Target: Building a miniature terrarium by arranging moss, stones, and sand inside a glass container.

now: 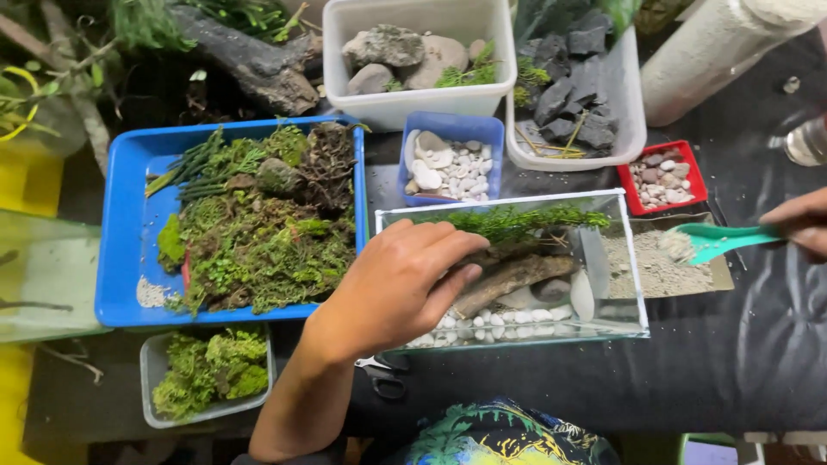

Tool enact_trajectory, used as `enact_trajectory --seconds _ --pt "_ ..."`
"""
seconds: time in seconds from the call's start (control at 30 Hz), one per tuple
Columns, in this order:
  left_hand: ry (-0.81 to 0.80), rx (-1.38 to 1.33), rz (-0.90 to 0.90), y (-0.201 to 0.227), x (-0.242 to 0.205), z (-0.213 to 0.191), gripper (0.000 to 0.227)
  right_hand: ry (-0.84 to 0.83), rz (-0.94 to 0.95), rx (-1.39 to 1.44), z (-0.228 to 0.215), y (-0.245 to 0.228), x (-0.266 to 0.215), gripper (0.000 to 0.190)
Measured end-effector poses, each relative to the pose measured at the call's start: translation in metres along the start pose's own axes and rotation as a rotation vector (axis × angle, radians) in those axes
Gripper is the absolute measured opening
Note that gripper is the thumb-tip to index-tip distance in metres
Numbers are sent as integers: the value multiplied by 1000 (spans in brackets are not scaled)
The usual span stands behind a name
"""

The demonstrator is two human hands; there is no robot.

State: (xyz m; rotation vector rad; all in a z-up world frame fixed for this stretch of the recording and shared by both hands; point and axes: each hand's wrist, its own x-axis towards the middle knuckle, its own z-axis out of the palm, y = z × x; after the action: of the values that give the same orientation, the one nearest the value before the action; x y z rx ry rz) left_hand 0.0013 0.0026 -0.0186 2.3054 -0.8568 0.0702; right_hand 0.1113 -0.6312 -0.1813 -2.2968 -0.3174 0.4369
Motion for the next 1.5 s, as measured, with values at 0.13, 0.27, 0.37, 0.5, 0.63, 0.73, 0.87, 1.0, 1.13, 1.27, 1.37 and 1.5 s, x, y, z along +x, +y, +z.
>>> enact_trajectory --seconds 0.13,0.27,0.37,0.5,0.63,0.73,0.87,1.0,1.13,1.27,1.37,1.5 --pt "21 9 2 -1 -3 2 23 135 94 -2 65 -238 -8 26" --pt "47 3 34 -1 -5 1 21 142 41 -16 102 -354 -1 21" --pt "56 25 44 -1 -7 1 20 73 96 -203 115 -376 11 21" --pt "44 47 53 -2 -7 2 20 -13 143 -418 129 -394 22 23" --pt "63 54 56 -3 -7 2 19 26 -66 -551 142 -375 28 20" --pt "38 56 41 -4 -7 3 20 83 -124 -693 154 -365 32 23" --pt "48 57 41 -5 -6 2 21 111 -184 -842 164 -363 34 25" --pt "46 61 35 -6 -6 3 22 109 -274 -935 169 -361 32 18" --pt "37 56 23 -5 -5 2 21 143 -351 -998 174 -354 28 16" --pt "41 57 23 -4 -4 1 21 183 -496 -990 177 -356 28 17" --pt "38 53 24 -4 -4 1 21 188 -569 -1021 177 -357 28 16" --pt "39 54 18 -5 -5 2 22 157 -633 -990 178 -360 28 21"
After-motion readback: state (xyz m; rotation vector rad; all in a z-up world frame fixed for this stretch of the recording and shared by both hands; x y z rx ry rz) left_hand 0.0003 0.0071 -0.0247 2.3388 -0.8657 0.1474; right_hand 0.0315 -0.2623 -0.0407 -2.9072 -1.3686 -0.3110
